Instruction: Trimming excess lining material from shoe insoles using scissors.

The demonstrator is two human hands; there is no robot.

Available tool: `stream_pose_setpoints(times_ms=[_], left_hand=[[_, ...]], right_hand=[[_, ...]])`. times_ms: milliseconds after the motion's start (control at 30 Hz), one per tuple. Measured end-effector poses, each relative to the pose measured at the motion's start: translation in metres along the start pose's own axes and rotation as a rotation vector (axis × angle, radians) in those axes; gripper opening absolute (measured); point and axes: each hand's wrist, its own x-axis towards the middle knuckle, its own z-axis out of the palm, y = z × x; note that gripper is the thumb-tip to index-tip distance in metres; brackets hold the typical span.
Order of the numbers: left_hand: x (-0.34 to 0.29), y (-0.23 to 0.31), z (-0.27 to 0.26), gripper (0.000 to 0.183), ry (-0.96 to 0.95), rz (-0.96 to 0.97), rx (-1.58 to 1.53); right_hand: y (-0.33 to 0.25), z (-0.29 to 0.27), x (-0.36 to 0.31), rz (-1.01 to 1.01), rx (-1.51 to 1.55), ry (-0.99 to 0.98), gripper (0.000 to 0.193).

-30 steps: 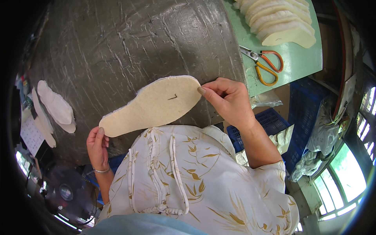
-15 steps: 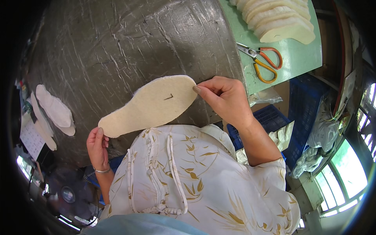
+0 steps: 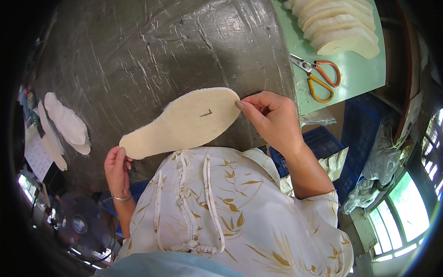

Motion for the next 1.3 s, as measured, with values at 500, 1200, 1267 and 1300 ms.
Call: stream_pose_setpoints(times_ms=[500,1200,1267,1300], left_hand=[[0.001,0.000,0.002,0.015,-0.009,0.025,0.021],[-0.011,-0.012,0.010,0.015,0.032,0.113,-0.117],[-0.012,-0.015,0.008,0.015,0.040,0.116,-0.125],[-0.013,-0.015,0.008,0.016,0.042,0.121,-0.127]], right_hand=[[0.004,-0.001,-0.001,-0.068,-0.046,0.015,0.012],[-0.038,0.010,0.022,-0.299,-0.237,-0.180,0.009],[-0.037,0.009,0.024,-0.287,-0.238,-0.188,0.009],[-0.036,0.010,0.026,-0.269,-0.197,-0.185,0.009]])
